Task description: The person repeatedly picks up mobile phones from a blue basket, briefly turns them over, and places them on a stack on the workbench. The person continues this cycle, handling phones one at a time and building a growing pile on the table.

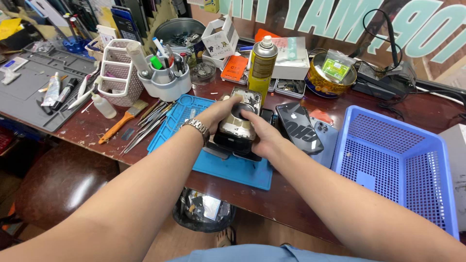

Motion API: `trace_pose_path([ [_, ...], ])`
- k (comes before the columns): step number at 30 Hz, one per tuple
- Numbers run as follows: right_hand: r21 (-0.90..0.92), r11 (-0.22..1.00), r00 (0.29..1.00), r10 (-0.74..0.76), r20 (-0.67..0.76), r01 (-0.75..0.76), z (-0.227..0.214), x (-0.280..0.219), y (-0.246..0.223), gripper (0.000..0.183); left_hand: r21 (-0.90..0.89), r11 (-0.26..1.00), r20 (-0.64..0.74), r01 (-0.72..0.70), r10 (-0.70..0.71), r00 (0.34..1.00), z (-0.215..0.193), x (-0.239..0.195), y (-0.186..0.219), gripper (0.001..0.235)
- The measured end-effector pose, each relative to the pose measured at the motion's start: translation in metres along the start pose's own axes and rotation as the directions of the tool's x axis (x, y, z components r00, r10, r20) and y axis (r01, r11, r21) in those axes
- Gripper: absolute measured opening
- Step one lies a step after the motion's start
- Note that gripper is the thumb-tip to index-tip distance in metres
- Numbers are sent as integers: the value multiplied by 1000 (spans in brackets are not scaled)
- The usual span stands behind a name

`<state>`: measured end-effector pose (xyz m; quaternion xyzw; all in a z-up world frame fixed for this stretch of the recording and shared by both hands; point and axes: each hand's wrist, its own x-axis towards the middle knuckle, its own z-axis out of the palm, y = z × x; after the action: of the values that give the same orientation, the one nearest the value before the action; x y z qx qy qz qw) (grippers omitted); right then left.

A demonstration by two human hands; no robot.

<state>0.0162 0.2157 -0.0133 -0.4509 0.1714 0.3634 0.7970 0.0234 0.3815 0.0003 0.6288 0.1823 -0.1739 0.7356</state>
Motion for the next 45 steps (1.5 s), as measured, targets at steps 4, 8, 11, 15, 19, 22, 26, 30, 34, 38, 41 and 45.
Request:
trace_pose_path([
  [4,-30,999,998,-28,52,30,17,22,4,35,32,992,-48,-126,127,991,-13,13,-5,52],
  [8,-48,999,999,4,39,-2,35,32,0,34,36,994,-42,-107,108,993,-30,26,3,52],
  [11,-64,998,997,-20,75,25,51,32,-1,35,32,995,15,-89,89,996,-51,30,15,48],
  [15,-133,987,984,-64,168,87,82,40,7,38,47,995,43,-88,86,995,-98,25,21,43],
  [19,-178,984,967,22,256,25,107,69,26,42,23,999,-33,-48,49,998,-152,23,4,46],
  [22,-178,982,974,104,201,-68,113,98,39,43,74,988,-68,-133,138,988,-172,34,-20,55],
  [26,-162,977,988,150,47,-140,109,134,51,38,161,974,-128,-160,181,975,-176,56,-44,64],
  [30,-252,966,995,41,-96,-64,107,153,57,36,186,963,-92,-192,212,973,-176,69,-52,59],
  [34,-394,919,997,-27,-71,-3,106,151,55,37,509,846,-167,-159,278,946,-173,67,-49,54],
  [38,-445,895,999,-41,-17,29,99,139,44,35,801,596,-356,-51,545,759,-154,46,-40,66],
  [41,-337,941,999,-24,-39,9,95,131,39,34,841,540,-391,29,570,723,-128,25,-28,77],
  [45,-533,833,984,-179,-4,149,103,116,39,33,789,608,-430,89,442,787,-115,10,-6,95],
])
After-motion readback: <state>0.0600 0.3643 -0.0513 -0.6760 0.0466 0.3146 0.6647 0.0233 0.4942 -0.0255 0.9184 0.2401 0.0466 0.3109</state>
